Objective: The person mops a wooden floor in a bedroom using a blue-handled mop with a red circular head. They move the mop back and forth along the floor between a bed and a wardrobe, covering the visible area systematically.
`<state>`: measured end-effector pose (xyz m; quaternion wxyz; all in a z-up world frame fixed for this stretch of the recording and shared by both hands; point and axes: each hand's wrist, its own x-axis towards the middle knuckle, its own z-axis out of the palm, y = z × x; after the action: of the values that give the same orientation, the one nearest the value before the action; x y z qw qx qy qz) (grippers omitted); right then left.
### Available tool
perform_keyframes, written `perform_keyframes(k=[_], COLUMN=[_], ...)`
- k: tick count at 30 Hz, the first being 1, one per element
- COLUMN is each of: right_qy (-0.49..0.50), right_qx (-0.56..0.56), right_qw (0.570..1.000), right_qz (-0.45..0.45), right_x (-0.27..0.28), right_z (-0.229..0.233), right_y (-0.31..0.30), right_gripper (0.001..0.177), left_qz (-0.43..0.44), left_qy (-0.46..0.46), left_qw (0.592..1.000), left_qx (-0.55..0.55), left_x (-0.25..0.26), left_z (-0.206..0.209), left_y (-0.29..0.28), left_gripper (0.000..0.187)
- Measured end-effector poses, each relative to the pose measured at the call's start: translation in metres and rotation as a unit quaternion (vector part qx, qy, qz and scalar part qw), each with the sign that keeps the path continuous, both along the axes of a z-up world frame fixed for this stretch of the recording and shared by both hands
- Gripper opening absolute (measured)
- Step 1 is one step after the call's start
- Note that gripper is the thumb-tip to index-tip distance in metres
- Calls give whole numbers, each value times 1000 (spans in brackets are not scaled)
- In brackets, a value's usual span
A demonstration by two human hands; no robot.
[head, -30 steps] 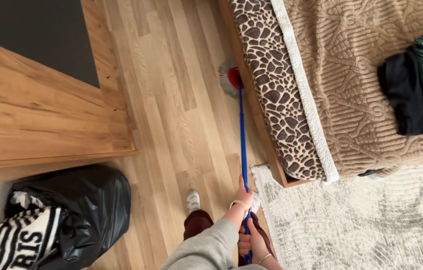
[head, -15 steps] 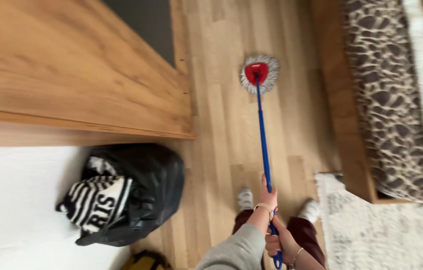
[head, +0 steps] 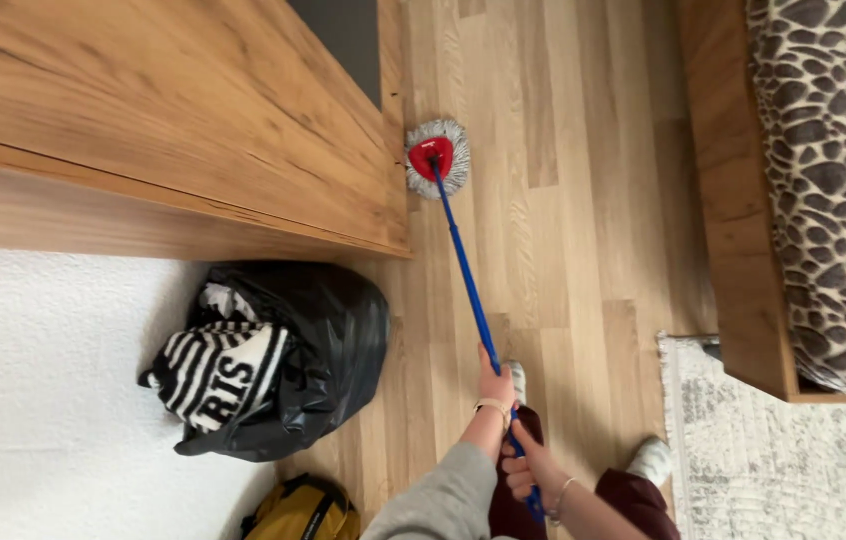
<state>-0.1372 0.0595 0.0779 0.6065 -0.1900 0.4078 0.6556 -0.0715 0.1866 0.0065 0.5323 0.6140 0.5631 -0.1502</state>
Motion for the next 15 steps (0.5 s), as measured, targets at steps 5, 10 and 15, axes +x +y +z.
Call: perform_keyframes(k=[5,10,15], right_qy=[-20,-33,8], right_qx=[-14,-91,-125], right_qw=[999,992,973], right_qz=[-30,-81,-194], right_x=[-32,-52,-73], right_z=[-23,5,33], right_y=[-66,-177,-262], right_gripper=[61,59,57], left_qz=[-66,-97,-215], left_qy=[26,58,1], left_qw=[996,993,975], left_qx=[49,-40,-56], left_x=[-9,-12,-30], left_z=[-7,35,22], left_y=[-73,-200,-310], left_gripper=[78,80,77])
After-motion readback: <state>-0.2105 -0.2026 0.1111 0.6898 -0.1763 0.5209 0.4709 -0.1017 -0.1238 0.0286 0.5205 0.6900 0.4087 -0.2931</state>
